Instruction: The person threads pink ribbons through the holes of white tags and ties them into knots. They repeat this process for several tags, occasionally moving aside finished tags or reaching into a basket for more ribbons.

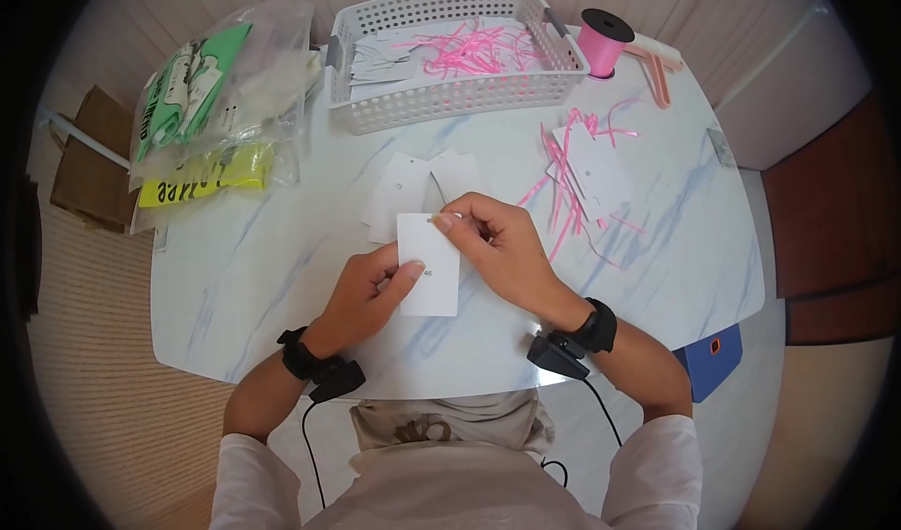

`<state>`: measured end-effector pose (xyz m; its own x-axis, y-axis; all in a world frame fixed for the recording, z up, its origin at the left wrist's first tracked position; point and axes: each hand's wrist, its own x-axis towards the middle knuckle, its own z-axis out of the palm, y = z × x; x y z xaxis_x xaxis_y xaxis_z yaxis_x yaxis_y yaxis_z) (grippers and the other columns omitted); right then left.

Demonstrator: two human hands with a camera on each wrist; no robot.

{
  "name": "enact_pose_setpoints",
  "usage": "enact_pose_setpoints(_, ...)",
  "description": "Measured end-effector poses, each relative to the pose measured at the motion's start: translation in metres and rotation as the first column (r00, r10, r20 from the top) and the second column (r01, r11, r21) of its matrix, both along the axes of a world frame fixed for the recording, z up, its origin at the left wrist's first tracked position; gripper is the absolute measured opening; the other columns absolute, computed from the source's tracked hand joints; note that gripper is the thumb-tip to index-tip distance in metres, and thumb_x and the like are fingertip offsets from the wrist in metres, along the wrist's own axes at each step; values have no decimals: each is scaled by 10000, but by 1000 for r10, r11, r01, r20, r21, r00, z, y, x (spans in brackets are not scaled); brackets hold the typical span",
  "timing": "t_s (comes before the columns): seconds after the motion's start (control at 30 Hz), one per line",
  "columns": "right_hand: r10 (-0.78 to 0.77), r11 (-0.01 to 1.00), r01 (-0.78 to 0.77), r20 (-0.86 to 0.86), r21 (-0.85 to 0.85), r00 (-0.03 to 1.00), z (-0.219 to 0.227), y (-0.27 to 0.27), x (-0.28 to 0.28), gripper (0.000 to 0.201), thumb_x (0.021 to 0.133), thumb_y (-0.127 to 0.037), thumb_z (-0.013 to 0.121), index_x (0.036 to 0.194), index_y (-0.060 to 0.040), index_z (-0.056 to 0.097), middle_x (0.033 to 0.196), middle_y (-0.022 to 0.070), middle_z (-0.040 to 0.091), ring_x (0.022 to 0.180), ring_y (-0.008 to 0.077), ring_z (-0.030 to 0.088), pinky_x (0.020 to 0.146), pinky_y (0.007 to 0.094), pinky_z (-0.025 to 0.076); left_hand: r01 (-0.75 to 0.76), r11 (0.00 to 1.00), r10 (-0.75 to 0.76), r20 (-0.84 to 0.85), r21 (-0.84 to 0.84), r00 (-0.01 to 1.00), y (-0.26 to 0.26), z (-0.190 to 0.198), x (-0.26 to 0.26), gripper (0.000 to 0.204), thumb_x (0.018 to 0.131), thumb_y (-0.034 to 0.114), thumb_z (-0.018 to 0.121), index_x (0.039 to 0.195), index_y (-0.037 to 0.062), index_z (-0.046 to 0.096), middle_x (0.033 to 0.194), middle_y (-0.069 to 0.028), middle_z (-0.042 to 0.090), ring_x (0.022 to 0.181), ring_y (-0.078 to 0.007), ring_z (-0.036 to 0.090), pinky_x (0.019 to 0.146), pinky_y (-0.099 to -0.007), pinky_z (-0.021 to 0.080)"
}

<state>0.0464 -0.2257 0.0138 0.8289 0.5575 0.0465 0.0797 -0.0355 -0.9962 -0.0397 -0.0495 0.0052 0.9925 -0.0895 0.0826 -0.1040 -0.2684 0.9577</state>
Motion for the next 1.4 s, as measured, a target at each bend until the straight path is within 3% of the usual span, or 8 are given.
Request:
enact_pose_setpoints(0.53, 7, 1000, -7, -6, -2, 1000, 1, -1, 0, 157, 928, -138, 593, 908, 12, 635, 709, -33, 545, 633, 18, 421, 565, 195, 356, 26, 999, -25, -19, 33, 1000, 1, 0, 0, 229, 928, 159, 566, 1099, 10, 600, 609, -25, 495, 538, -80, 400, 507, -258, 352)
enact_pose_setpoints(0.73, -3, 999, 0, 77, 37, 997, -8, 0, 2, 151, 923, -146, 601, 901, -1, 637, 689, -50, 524, 609, 16, 398, 550, 194, 337, 17, 997, -17, 1, 81, 1000, 2, 3, -1, 224, 930, 161, 560, 1097, 15, 595, 592, -61, 498, 509, -115, 401, 501, -274, 359)
enact_pose_setpoints(1.03, 99, 995, -100, 23, 30, 995, -8, -2, 4, 121, 911, -144, 621, 836, -50, 621, 685, -72, 501, 593, 2, 367, 531, 184, 304, 70, 991, -64, -57, 113, 996, 3, 5, 0, 183, 925, 175, 564, 872, -1, 561, 562, -73, 462, 502, -133, 385, 487, -304, 334)
enact_pose_setpoints(1.13, 105, 988, -108, 35, 108, 994, -9, -2, 3, 134, 916, -145, 617, 820, -52, 597, 711, -70, 507, 602, 2, 372, 532, 182, 309, 69, 996, -69, -15, 53, 998, 4, -4, 2, 202, 944, 191, 534, 923, -6, 572, 629, -59, 515, 540, -125, 394, 521, -290, 351)
enact_pose_setpoints(1.2, 97, 984, -110, 97, 141, 991, -11, -2, 3, 148, 923, -140, 604, 809, -51, 576, 739, -59, 526, 617, 4, 401, 542, 182, 328, 101, 980, -110, -42, -174, 993, 2, -5, 2, 269, 998, 224, 430, 1044, -13, 550, 774, -52, 600, 610, -113, 494, 597, -276, 427)
enact_pose_setpoints(1.23, 99, 984, -113, 107, 137, 989, -9, -1, 2, 148, 923, -140, 604, 809, -51, 576, 739, -59, 526, 617, 4, 401, 542, 182, 328, 101, 979, -108, -32, -176, 994, -1, -2, 2, 269, 998, 224, 430, 1044, -13, 550, 774, -52, 600, 610, -113, 494, 597, -276, 427)
enact_pose_setpoints(1.3, 108, 979, -112, 32, 169, 994, -5, 0, -4, 149, 931, -131, 589, 808, -51, 569, 762, -46, 545, 645, 5, 436, 559, 187, 353, 87, 864, -225, -226, -496, 948, -7, 4, -1, 348, 1033, 256, 316, 1161, -18, 488, 899, -73, 633, 696, -125, 590, 688, -273, 490)
enact_pose_setpoints(1.4, 63, 986, -69, 43, 151, 997, -5, 6, -9, 146, 933, -127, 580, 817, -38, 583, 766, -23, 555, 663, 24, 469, 565, 206, 378, 117, 866, -260, -239, -486, 936, -5, 6, -4, 425, 1041, 305, 237, 1178, -31, 458, 924, -132, 637, 770, -182, 636, 745, -303, 519)
